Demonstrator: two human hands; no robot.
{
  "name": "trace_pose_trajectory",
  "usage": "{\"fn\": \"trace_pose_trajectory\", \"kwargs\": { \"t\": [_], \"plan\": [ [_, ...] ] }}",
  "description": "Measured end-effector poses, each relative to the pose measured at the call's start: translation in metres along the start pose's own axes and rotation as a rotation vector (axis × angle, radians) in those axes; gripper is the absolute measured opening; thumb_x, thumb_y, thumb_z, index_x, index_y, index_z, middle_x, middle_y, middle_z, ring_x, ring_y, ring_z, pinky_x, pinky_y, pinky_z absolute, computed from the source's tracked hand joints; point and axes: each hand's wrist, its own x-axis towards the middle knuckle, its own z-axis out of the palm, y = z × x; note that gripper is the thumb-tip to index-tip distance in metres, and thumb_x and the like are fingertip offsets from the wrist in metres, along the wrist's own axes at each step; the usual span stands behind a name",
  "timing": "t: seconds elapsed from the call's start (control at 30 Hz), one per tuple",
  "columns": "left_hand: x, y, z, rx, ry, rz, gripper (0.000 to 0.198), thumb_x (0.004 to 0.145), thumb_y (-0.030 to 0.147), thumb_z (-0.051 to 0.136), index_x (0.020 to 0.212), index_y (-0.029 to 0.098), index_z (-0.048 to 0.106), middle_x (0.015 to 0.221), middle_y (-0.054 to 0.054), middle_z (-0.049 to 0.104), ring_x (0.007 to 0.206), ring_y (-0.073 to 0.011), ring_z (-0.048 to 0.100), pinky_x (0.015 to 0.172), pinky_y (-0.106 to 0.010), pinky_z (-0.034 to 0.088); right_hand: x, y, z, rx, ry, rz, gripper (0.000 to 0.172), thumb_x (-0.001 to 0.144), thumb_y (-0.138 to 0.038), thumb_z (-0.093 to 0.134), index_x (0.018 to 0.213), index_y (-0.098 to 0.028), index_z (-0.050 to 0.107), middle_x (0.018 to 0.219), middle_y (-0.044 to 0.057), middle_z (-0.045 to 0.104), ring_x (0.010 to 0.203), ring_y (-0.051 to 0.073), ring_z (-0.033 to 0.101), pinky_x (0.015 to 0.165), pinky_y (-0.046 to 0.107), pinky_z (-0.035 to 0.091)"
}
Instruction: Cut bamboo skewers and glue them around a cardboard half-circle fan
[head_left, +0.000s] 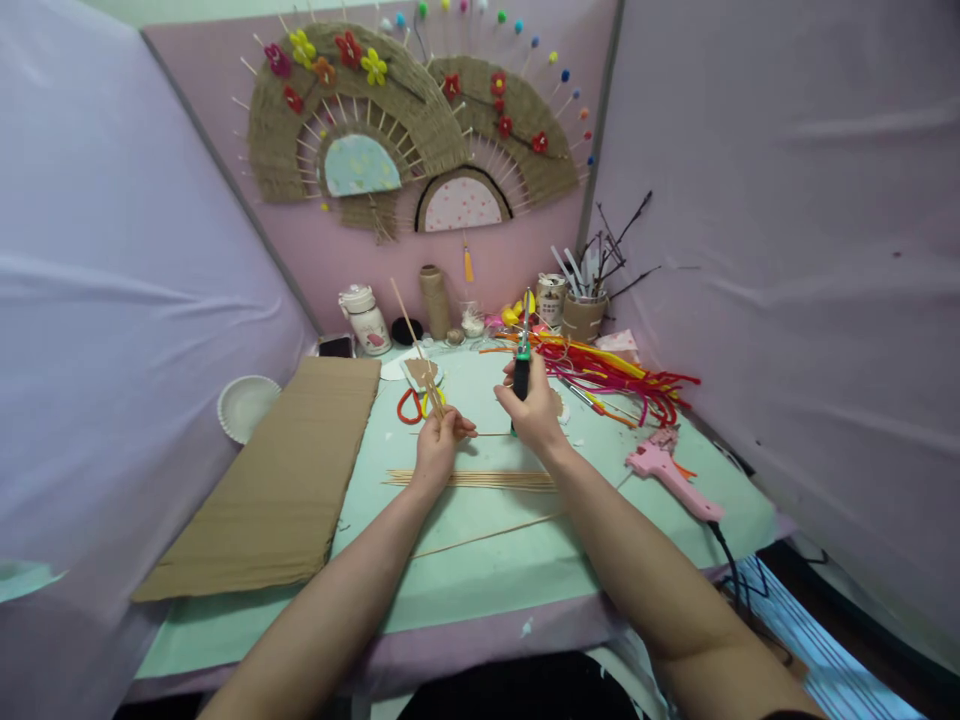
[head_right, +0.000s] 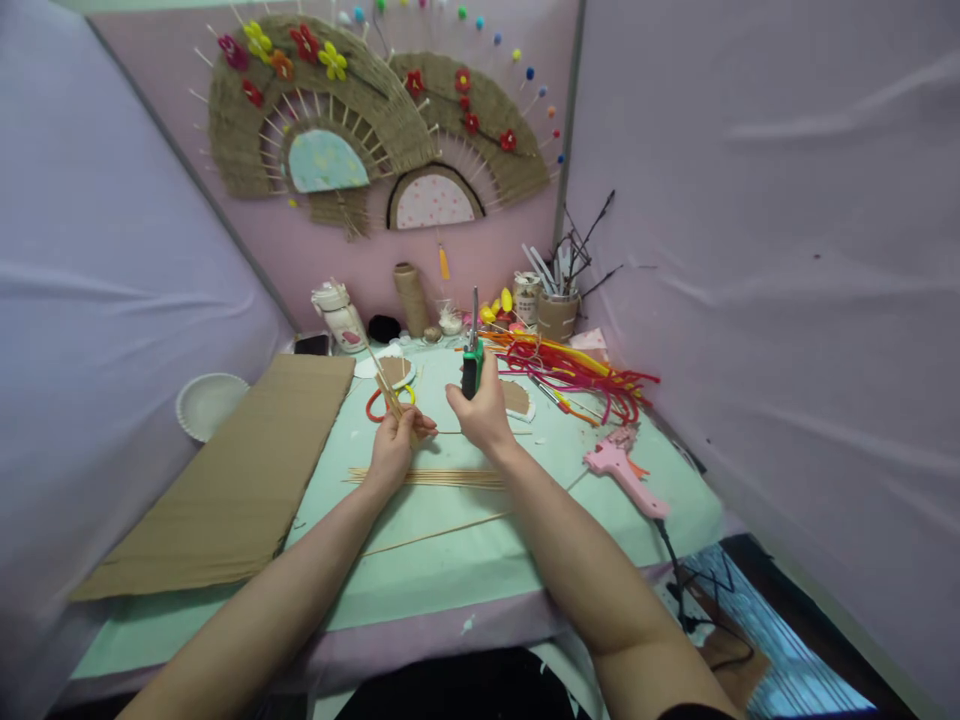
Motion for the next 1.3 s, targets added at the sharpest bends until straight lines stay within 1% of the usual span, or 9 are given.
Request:
{"fn": "trace_pose_trajectory", "kwargs": {
  "t": [0.1, 0.17, 0.33, 0.47, 0.67, 0.83, 1.0, 1.13, 1.3],
  "plan": [
    [0.001, -0.002, -0.001, -0.023, 0.004, -0.022, 0.040, 0.079, 0.054, 0.062, 0.087, 0.017, 0.050, 0.069, -0.002, 0.068, 0.062, -0.0158, 0.067, 0.067, -0.033, 0.055, -0.001, -0.004, -0.002, -0.067, -0.014, -0.009, 0.040, 0.072, -0.030, 0.057, 0.109, -0.024, 0.043, 0.096, 0.003, 0.054, 0.083, 0.019, 0.054, 0.083, 0.038, 0.046],
    [0.001, -0.002, 0.000, -0.025, -0.004, -0.027, 0.041, 0.078, 0.054, 0.063, 0.086, 0.017, 0.050, 0.069, -0.003, 0.068, 0.062, -0.0161, 0.067, 0.066, -0.032, 0.055, -0.001, -0.010, -0.005, -0.119, -0.072, -0.016, 0.042, 0.073, -0.030, 0.056, 0.113, -0.023, 0.043, 0.099, 0.004, 0.055, 0.086, 0.020, 0.054, 0.083, 0.038, 0.046],
    [-0.001, -0.001, 0.001, -0.046, -0.016, -0.014, 0.042, 0.077, 0.057, 0.063, 0.081, 0.017, 0.052, 0.067, -0.002, 0.068, 0.062, -0.0156, 0.066, 0.067, -0.032, 0.054, 0.001, -0.043, -0.021, -0.458, -0.386, -0.083, 0.057, 0.069, -0.023, 0.054, 0.124, -0.020, 0.042, 0.117, 0.010, 0.055, 0.105, 0.024, 0.053, 0.092, 0.039, 0.042],
    [-0.002, 0.001, 0.000, -0.056, -0.042, -0.030, 0.047, 0.074, 0.062, 0.063, 0.079, 0.016, 0.054, 0.068, -0.004, 0.068, 0.061, -0.0155, 0.065, 0.067, -0.032, 0.054, 0.012, -0.065, -0.039, -0.718, -0.650, -0.134, 0.060, 0.069, -0.020, 0.056, 0.127, -0.019, 0.044, 0.125, 0.012, 0.054, 0.113, 0.027, 0.052, 0.095, 0.039, 0.042],
    [-0.001, 0.009, -0.003, -0.102, -0.126, -0.062, 0.053, 0.068, 0.067, 0.068, 0.075, 0.016, 0.056, 0.069, -0.005, 0.069, 0.064, -0.0168, 0.065, 0.070, -0.034, 0.054, 0.042, -0.076, -0.058, -0.908, -0.883, -0.224, 0.065, 0.069, -0.020, 0.060, 0.132, -0.018, 0.045, 0.129, 0.014, 0.056, 0.116, 0.030, 0.054, 0.095, 0.040, 0.043],
    [0.001, 0.019, -0.009, -0.152, -0.235, -0.049, 0.051, 0.070, 0.064, 0.070, 0.078, 0.016, 0.056, 0.073, -0.006, 0.070, 0.067, -0.0172, 0.066, 0.074, -0.035, 0.054, 0.050, -0.083, -0.064, -0.943, -0.970, -0.310, 0.067, 0.071, -0.022, 0.063, 0.135, -0.019, 0.045, 0.128, 0.013, 0.059, 0.112, 0.030, 0.057, 0.093, 0.038, 0.045],
    [-0.002, 0.012, -0.015, -0.085, -0.400, -0.094, 0.049, 0.075, 0.064, 0.065, 0.077, 0.016, 0.056, 0.074, -0.007, 0.071, 0.067, -0.0168, 0.066, 0.071, -0.032, 0.052, 0.048, -0.082, -0.067, -1.029, -0.996, -0.345, 0.069, 0.069, -0.021, 0.063, 0.136, -0.017, 0.044, 0.129, 0.016, 0.057, 0.115, 0.032, 0.056, 0.093, 0.040, 0.044],
    [-0.003, 0.008, -0.017, -0.089, -0.426, -0.119, 0.050, 0.077, 0.064, 0.064, 0.080, 0.015, 0.056, 0.077, -0.008, 0.071, 0.070, -0.0174, 0.066, 0.073, -0.032, 0.051, 0.047, -0.077, -0.068, -1.073, -1.027, -0.359, 0.068, 0.069, -0.024, 0.061, 0.134, -0.014, 0.044, 0.132, 0.018, 0.054, 0.116, 0.034, 0.054, 0.092, 0.044, 0.044],
    [-0.005, 0.015, -0.016, -0.095, -0.438, -0.136, 0.052, 0.073, 0.066, 0.066, 0.079, 0.015, 0.058, 0.078, -0.009, 0.071, 0.072, -0.0182, 0.066, 0.075, -0.032, 0.051, 0.048, -0.076, -0.065, -1.047, -1.027, -0.412, 0.069, 0.068, -0.023, 0.061, 0.133, -0.013, 0.044, 0.128, 0.018, 0.055, 0.114, 0.033, 0.054, 0.092, 0.045, 0.043]
  ]
}}
